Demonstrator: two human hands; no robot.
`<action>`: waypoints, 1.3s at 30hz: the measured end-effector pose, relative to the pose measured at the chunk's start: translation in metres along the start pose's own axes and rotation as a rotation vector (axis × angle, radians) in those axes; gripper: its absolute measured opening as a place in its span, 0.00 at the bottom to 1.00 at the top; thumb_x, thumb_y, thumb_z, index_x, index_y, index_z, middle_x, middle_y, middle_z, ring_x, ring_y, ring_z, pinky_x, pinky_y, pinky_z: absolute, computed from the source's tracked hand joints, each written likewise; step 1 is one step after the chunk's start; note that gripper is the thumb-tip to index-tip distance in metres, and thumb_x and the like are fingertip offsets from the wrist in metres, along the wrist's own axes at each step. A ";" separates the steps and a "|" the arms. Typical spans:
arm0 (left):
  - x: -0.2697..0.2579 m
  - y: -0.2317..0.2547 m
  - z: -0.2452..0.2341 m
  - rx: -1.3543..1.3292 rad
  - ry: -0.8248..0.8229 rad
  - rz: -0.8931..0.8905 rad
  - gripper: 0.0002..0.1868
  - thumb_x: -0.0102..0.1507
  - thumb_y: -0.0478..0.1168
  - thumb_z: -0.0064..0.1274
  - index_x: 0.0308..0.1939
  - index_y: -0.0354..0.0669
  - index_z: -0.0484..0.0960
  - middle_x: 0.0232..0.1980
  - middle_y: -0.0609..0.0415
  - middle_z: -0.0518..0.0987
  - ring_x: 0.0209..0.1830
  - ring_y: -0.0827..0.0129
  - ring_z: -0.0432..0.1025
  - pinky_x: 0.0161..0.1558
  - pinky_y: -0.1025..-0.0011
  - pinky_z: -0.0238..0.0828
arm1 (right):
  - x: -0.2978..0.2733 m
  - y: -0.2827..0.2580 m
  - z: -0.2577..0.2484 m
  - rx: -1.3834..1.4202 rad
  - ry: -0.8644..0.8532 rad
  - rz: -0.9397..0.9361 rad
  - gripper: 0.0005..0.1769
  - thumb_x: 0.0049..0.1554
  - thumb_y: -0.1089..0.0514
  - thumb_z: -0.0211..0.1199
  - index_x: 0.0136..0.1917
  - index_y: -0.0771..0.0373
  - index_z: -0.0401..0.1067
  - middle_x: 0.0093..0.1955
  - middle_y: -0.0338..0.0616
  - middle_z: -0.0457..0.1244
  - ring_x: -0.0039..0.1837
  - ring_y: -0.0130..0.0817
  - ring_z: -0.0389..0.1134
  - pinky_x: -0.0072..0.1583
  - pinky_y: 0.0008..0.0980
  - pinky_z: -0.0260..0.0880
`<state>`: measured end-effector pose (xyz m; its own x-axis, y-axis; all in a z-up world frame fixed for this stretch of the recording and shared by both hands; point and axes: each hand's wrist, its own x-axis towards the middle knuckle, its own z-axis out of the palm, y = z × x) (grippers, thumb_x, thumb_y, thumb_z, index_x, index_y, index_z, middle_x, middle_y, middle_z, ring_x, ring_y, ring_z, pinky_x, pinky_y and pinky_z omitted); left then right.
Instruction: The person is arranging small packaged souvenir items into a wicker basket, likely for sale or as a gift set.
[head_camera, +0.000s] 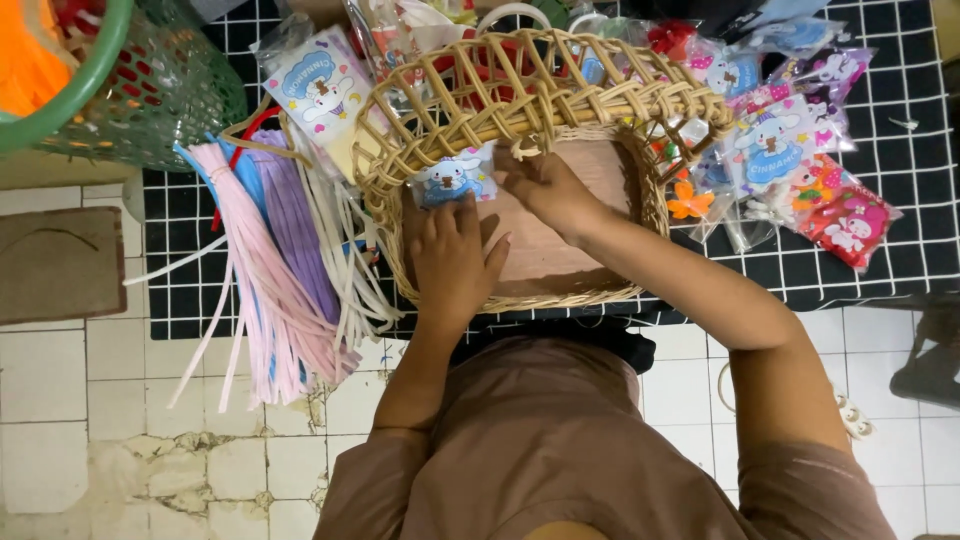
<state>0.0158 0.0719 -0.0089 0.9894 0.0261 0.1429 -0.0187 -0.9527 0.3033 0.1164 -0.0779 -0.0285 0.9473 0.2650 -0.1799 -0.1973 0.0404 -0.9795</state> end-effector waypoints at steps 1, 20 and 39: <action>-0.001 0.001 -0.001 0.034 0.023 0.011 0.37 0.63 0.62 0.54 0.67 0.41 0.73 0.57 0.44 0.73 0.62 0.48 0.69 0.51 0.47 0.72 | -0.010 -0.013 -0.005 -0.041 -0.086 -0.010 0.26 0.62 0.61 0.64 0.72 0.67 0.64 0.63 0.51 0.63 0.66 0.38 0.65 0.60 0.42 0.74; 0.013 0.129 -0.008 -0.561 -0.216 0.465 0.28 0.69 0.59 0.45 0.65 0.46 0.75 0.56 0.45 0.79 0.55 0.50 0.75 0.45 0.55 0.73 | -0.108 -0.074 -0.209 -0.738 0.621 -0.360 0.25 0.66 0.58 0.59 0.72 0.69 0.62 0.70 0.59 0.59 0.71 0.51 0.62 0.66 0.51 0.65; 0.021 0.156 0.017 -0.992 -0.262 0.341 0.18 0.66 0.47 0.60 0.58 0.51 0.82 0.51 0.53 0.83 0.55 0.57 0.79 0.51 0.63 0.79 | -0.114 -0.051 -0.230 -0.371 0.704 -0.225 0.07 0.62 0.61 0.70 0.50 0.64 0.72 0.40 0.40 0.61 0.45 0.29 0.65 0.47 0.27 0.67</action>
<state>0.0357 -0.0820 0.0251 0.9078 -0.3716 0.1942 -0.2908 -0.2243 0.9301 0.0766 -0.3319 0.0213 0.9150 -0.3820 0.1302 -0.0045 -0.3325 -0.9431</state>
